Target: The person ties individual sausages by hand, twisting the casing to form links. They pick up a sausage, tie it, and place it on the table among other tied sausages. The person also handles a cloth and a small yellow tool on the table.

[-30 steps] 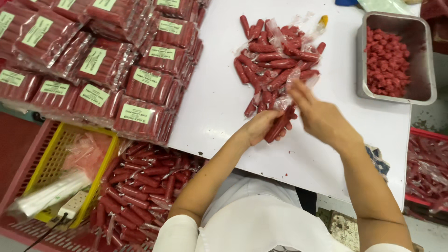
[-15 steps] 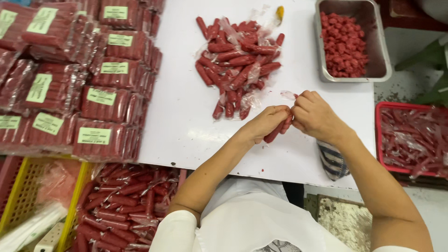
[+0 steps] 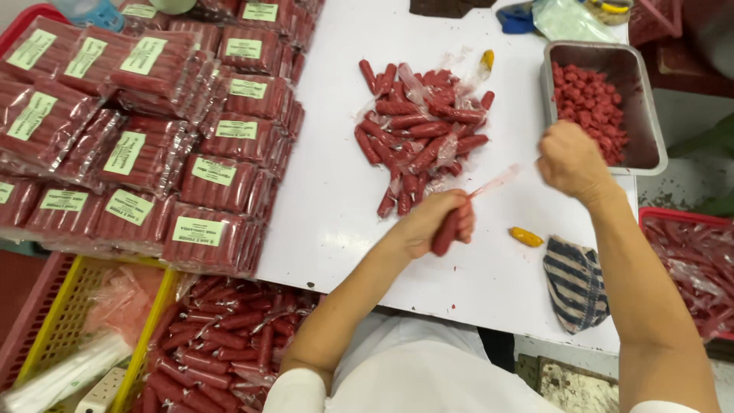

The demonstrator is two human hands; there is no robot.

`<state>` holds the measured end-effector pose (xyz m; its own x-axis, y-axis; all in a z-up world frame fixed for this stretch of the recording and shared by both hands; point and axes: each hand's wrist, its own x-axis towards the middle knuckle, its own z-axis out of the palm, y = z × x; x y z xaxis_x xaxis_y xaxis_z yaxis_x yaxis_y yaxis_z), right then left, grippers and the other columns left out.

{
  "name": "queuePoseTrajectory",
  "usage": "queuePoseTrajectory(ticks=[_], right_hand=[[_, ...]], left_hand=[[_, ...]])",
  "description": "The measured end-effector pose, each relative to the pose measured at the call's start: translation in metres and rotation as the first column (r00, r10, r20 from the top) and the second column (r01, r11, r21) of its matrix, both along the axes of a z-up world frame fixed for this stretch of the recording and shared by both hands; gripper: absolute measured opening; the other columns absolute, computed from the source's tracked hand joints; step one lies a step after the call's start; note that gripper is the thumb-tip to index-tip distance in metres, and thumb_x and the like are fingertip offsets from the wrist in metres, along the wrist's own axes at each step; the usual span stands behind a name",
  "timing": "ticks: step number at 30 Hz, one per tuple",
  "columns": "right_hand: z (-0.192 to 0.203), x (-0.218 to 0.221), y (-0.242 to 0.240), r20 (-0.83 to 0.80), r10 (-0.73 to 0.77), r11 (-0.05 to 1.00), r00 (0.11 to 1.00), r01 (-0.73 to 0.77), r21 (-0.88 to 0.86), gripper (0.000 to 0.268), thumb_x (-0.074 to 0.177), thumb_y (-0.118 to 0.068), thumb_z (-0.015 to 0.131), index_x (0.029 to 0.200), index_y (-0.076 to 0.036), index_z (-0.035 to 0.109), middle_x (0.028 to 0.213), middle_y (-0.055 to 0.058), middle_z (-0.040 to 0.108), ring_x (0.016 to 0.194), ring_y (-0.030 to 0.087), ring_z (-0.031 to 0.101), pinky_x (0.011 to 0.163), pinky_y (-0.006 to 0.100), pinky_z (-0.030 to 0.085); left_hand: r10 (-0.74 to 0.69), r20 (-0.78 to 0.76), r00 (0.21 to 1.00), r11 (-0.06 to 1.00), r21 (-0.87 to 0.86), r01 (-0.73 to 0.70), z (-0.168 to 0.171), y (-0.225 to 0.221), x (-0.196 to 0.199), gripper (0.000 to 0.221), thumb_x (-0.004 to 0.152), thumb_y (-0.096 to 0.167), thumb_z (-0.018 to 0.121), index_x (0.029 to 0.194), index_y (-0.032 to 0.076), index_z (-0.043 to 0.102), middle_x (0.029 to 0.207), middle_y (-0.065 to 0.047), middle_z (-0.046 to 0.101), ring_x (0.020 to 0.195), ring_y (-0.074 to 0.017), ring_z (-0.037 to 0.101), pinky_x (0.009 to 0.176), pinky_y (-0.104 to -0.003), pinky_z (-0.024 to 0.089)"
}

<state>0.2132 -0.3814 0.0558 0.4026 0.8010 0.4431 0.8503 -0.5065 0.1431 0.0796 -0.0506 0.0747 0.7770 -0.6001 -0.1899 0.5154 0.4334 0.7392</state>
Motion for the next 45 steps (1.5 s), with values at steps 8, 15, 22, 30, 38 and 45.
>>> queuePoseTrajectory(ticks=[8, 15, 22, 30, 38, 45], right_hand=[[-0.028, 0.058, -0.066, -0.141, -0.880, 0.474, 0.454, 0.812, -0.341, 0.049, 0.087, -0.009, 0.057, 0.136, -0.007, 0.065, 0.126, 0.033, 0.057, 0.108, 0.057, 0.058, 0.087, 0.071, 0.045], [0.056, -0.087, 0.143, -0.185, -0.109, 0.947, 0.977, 0.159, 0.280, 0.066, 0.085, 0.019, 0.054, 0.146, -0.006, 0.055, 0.151, 0.023, 0.050, 0.092, 0.032, 0.072, 0.071, 0.044, 0.058], [0.036, -0.150, 0.109, -0.549, -0.098, 0.987, 0.830, 0.152, 0.053, 0.020, 0.095, -0.003, 0.055, 0.110, -0.005, 0.068, 0.087, 0.014, 0.064, 0.087, 0.038, 0.069, 0.071, 0.048, 0.057], [-0.066, -0.183, 0.113, -0.334, -0.301, 0.948, 0.893, 0.319, -0.001, 0.008, 0.092, -0.021, 0.066, 0.096, -0.014, 0.063, 0.085, 0.002, 0.056, 0.085, 0.024, 0.064, 0.075, 0.036, 0.053], [-0.029, -0.188, 0.135, -0.859, -0.036, 0.790, 0.511, 0.541, 0.288, 0.009, 0.090, -0.007, 0.056, 0.092, -0.004, 0.064, 0.087, 0.013, 0.070, 0.062, 0.026, 0.074, 0.063, 0.037, 0.059], [-0.073, -0.187, 0.125, -0.785, -0.023, 0.748, 0.619, 0.532, 0.398, 0.012, 0.100, -0.009, 0.055, 0.091, -0.004, 0.061, 0.109, 0.016, 0.068, 0.086, 0.034, 0.068, 0.074, 0.041, 0.053]], left_hand=[[0.645, -0.342, 0.683, 0.671, -0.175, -0.721, 0.007, 0.081, 0.078, 0.024, 0.112, 0.017, 0.043, 0.113, 0.001, 0.061, 0.087, -0.013, 0.070, 0.068, -0.0226, 0.067, 0.061, -0.035, 0.057], [0.339, 0.576, 0.744, 0.743, 0.321, -0.587, -0.042, -0.007, 0.068, 0.032, 0.095, 0.030, 0.067, 0.115, 0.007, 0.074, 0.100, -0.018, 0.077, 0.096, -0.0365, 0.075, 0.078, -0.041, 0.060], [-0.393, 0.818, 0.419, 0.515, 0.574, -0.637, -0.046, 0.010, -0.031, 0.012, 0.091, 0.009, 0.060, 0.093, 0.017, 0.069, 0.097, -0.004, 0.053, 0.099, -0.0294, 0.058, 0.079, -0.037, 0.051], [0.316, -0.189, 0.930, 0.948, 0.028, -0.316, -0.104, -0.024, -0.046, 0.018, 0.087, -0.009, 0.073, 0.103, -0.003, 0.069, 0.097, -0.006, 0.059, 0.080, -0.0203, 0.073, 0.071, -0.027, 0.067], [0.178, 0.329, 0.927, 0.892, 0.344, -0.293, -0.114, -0.002, -0.029, 0.023, 0.090, 0.014, 0.080, 0.105, -0.003, 0.077, 0.084, -0.011, 0.068, 0.063, -0.0162, 0.071, 0.051, -0.021, 0.057], [-0.227, 0.860, 0.457, 0.622, 0.489, -0.612, -0.123, -0.019, -0.032, 0.013, 0.094, 0.018, 0.071, 0.100, 0.006, 0.072, 0.091, -0.006, 0.062, 0.084, -0.0246, 0.069, 0.072, -0.034, 0.058]])
